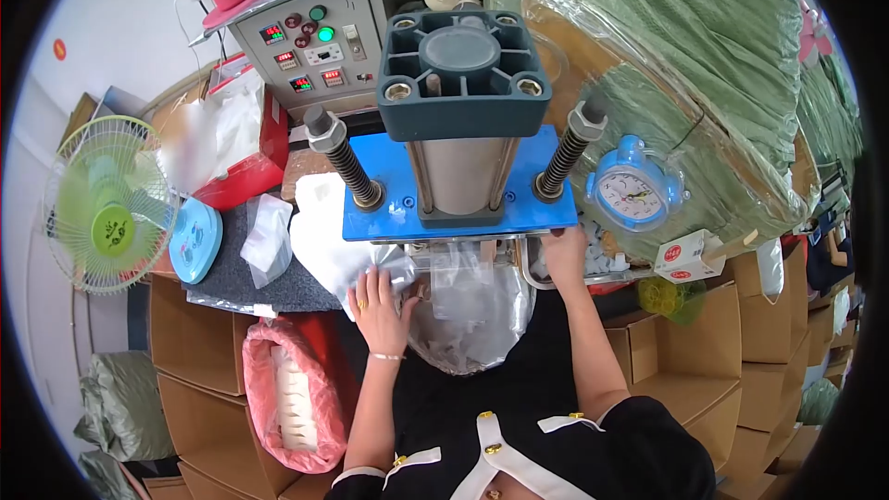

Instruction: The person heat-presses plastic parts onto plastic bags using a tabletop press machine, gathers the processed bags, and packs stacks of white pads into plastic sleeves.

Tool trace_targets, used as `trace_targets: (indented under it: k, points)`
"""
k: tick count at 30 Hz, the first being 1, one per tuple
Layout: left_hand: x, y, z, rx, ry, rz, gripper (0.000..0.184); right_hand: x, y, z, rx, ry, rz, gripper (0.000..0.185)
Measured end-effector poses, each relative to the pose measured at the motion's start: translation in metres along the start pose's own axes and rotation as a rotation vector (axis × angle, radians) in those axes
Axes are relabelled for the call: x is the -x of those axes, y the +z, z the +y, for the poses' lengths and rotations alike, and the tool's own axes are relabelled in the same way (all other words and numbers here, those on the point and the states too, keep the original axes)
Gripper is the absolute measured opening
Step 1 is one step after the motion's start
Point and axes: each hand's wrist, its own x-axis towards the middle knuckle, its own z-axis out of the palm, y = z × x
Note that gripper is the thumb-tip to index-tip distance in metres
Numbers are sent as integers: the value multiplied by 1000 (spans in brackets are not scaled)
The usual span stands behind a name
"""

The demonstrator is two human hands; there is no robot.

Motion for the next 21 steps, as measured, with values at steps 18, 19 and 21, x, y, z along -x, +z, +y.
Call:
trace_targets:
  k: [18,19,21]
  points:
    - [-4,-18,75,1270,-531,-524,20,68,48,-51,-741,220,-542,25]
    - [-3,-10,72,1291,-504,-520,20,68,46,-48,-741,222,-535,25]
    - [-9,5,68,1321,-510,-489,22,63,36,-42,-316,-158,-311,27]
